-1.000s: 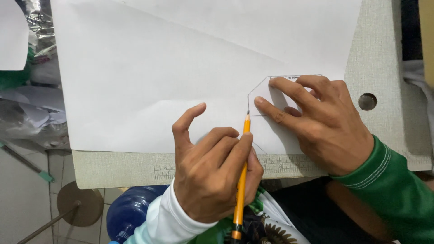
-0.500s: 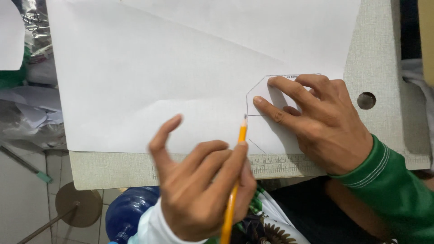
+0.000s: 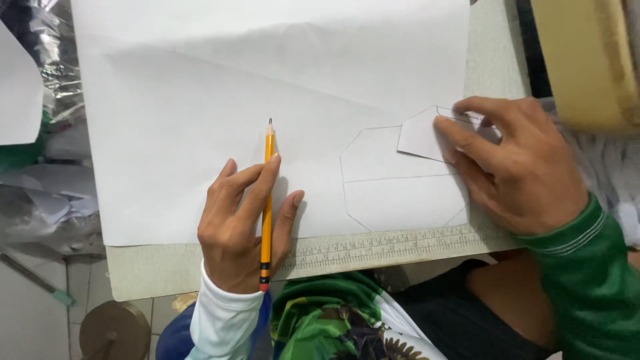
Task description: Tracing a paper template onto a larger sheet of paper using a pencil
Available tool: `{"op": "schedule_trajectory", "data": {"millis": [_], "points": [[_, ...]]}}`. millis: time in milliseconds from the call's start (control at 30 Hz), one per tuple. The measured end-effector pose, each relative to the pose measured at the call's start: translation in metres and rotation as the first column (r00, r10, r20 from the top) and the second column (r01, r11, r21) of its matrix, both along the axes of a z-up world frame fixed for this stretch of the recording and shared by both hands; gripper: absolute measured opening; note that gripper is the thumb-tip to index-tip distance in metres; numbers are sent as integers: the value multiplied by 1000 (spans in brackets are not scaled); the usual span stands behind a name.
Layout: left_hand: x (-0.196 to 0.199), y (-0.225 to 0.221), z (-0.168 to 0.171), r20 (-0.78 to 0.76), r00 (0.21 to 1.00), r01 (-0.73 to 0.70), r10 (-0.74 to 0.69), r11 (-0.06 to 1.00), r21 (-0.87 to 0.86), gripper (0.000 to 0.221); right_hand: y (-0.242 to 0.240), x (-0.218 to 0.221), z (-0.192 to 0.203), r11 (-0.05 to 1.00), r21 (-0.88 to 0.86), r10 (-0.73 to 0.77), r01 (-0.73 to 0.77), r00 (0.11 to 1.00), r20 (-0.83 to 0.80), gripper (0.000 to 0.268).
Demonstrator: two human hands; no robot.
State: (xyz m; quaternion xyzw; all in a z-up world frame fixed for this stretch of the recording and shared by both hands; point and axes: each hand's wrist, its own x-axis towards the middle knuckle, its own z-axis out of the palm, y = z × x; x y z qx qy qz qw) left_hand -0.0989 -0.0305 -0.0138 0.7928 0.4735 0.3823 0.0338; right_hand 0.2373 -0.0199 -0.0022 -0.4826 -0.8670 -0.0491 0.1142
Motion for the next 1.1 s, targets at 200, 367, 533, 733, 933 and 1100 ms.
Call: {"op": "schedule_trajectory", "data": {"millis": [200, 367, 533, 733, 933, 1100], "points": [[0, 1, 1, -47, 999, 23, -23, 1000, 10, 41, 1, 7, -1, 997, 5, -76, 77, 991, -114, 55], [-6, 4, 12, -41, 997, 62, -63, 998, -33, 45, -4, 15, -12, 984, -5, -176, 179, 963, -203, 74], [-1, 15, 41, -124, 962, 251, -244, 967, 40, 36, -20, 23, -5, 986, -29, -161, 162, 915, -369, 58], [46, 16, 72, 146, 837, 548, -528, 812, -202, 23, -51, 9, 42, 972, -156, -19, -173, 609, -793, 10], [100, 14, 78, 542, 624, 779, -562, 403, -480, 23, -71, -1, 39, 970, -94, 23, -223, 470, -882, 22], [130, 5, 67, 647, 620, 780, -444, 257, -571, 28, -89, 3, 52, 964, -179, -55, -194, 516, -855, 21]]}}
